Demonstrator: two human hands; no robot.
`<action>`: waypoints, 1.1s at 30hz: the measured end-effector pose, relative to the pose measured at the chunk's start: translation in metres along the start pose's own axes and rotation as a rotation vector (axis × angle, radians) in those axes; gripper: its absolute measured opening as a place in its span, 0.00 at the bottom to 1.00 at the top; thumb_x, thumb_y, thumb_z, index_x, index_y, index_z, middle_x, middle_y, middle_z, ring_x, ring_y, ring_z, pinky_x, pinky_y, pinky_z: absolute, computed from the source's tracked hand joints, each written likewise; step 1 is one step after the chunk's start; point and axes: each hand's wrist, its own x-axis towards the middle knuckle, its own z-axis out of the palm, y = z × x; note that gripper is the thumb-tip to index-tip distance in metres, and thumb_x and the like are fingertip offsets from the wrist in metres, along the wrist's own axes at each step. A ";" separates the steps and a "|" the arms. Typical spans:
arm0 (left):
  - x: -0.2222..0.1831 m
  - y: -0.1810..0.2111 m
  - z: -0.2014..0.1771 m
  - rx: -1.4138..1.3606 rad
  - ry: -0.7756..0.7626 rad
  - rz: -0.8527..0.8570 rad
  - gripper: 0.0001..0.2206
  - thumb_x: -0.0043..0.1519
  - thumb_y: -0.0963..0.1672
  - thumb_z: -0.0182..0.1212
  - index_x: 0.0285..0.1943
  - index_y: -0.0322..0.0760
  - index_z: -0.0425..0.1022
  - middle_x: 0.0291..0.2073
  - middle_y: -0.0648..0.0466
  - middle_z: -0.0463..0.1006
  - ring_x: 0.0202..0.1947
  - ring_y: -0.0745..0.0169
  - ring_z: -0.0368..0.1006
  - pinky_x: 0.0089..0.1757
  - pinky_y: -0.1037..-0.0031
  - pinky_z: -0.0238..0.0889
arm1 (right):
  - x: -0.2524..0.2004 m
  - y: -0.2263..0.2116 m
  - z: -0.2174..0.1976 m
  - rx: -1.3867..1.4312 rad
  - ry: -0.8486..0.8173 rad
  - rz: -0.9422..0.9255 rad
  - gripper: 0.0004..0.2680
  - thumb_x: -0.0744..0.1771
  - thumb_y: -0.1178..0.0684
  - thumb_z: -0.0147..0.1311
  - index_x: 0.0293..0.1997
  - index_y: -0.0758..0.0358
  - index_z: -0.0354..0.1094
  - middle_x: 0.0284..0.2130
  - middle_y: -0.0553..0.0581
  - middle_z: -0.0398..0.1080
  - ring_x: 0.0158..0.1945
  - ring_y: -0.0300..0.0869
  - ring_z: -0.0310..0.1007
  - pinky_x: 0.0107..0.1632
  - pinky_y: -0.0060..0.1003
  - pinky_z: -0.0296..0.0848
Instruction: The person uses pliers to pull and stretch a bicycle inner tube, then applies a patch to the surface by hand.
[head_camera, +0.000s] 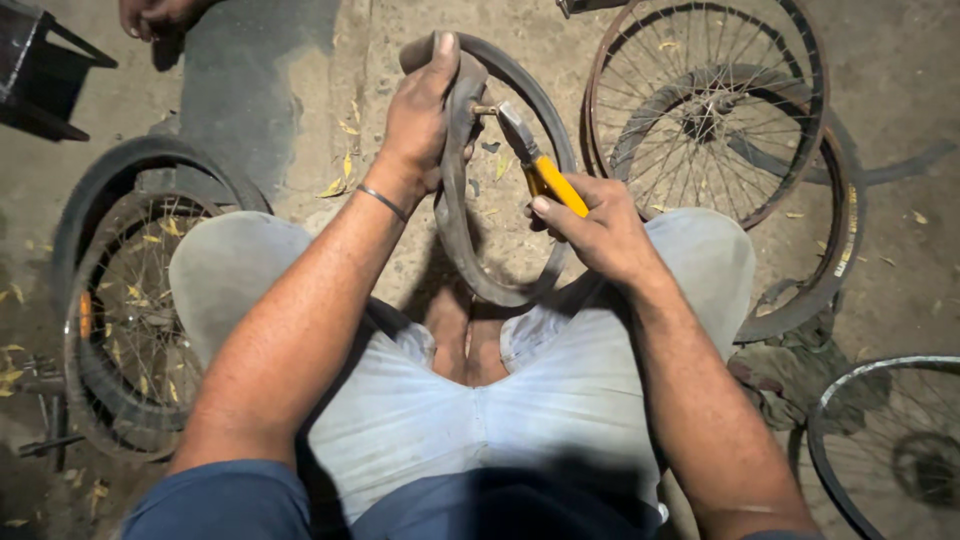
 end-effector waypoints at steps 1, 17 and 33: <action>-0.001 0.000 -0.001 -0.049 0.014 -0.020 0.22 0.66 0.56 0.56 0.40 0.35 0.77 0.23 0.56 0.74 0.18 0.68 0.68 0.21 0.75 0.62 | 0.001 0.000 0.001 0.033 0.012 0.010 0.09 0.68 0.51 0.59 0.42 0.69 0.75 0.27 0.50 0.73 0.30 0.31 0.68 0.32 0.29 0.68; -0.002 -0.001 -0.007 -0.220 -0.242 0.035 0.12 0.68 0.44 0.63 0.56 0.30 0.76 0.39 0.48 0.81 0.35 0.59 0.81 0.40 0.68 0.77 | 0.005 -0.003 0.000 -0.137 0.192 -0.044 0.12 0.67 0.49 0.61 0.47 0.69 0.74 0.27 0.48 0.71 0.33 0.31 0.67 0.36 0.31 0.68; -0.011 0.006 0.002 -0.216 0.008 0.075 0.10 0.64 0.44 0.68 0.48 0.36 0.75 0.33 0.55 0.79 0.27 0.63 0.80 0.29 0.72 0.75 | 0.003 0.000 0.010 -0.364 0.232 -0.254 0.13 0.66 0.52 0.64 0.51 0.69 0.75 0.43 0.64 0.74 0.47 0.49 0.75 0.49 0.42 0.73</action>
